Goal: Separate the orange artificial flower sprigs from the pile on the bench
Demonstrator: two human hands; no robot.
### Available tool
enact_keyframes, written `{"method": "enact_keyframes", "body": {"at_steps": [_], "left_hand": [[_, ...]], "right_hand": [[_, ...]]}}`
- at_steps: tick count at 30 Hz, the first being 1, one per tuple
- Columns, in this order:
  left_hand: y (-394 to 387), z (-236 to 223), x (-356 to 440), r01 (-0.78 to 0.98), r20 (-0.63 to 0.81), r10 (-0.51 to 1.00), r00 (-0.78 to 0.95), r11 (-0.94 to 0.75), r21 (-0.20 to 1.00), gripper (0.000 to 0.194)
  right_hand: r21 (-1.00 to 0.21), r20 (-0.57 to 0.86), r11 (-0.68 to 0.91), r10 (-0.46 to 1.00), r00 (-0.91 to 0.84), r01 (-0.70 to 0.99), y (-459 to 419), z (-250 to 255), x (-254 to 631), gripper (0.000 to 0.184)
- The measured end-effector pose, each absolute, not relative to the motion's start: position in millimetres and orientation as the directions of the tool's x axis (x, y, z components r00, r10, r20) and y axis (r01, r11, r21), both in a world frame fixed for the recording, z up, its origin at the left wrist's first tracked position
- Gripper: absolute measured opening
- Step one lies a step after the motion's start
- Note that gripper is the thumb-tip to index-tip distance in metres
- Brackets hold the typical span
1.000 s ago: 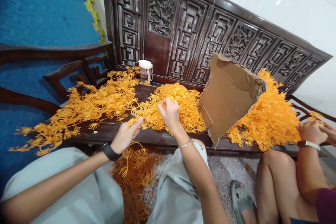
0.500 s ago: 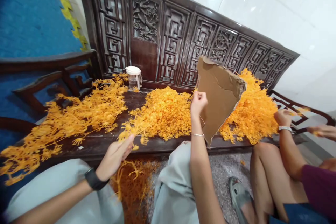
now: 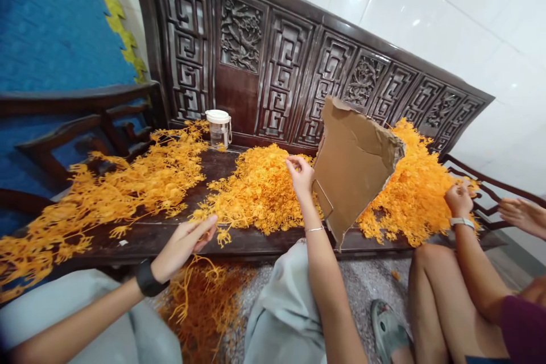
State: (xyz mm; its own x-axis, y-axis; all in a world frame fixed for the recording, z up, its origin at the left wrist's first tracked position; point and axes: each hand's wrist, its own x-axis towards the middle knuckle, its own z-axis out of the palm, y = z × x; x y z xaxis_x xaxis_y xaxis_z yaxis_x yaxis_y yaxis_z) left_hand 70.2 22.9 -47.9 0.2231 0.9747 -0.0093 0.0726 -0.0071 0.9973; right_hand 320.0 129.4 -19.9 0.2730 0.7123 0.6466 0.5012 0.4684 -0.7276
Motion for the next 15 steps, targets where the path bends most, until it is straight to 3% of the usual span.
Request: {"method": "enact_keyframes", "body": {"at_steps": [8,15], "left_hand": [[28,-56,65,0.007,-0.048,0.979,0.198,0.047,0.999,0.043],[30,-62,53,-0.098,-0.07,0.98,0.188,0.089,0.991,0.04]], "right_hand": [[-0.532,0.718,0.49,0.693,0.061,0.69,142,-21,316,0.015],[-0.513,0.763,0.523,0.641,0.082,0.68,131,-11,294,0.016]]}}
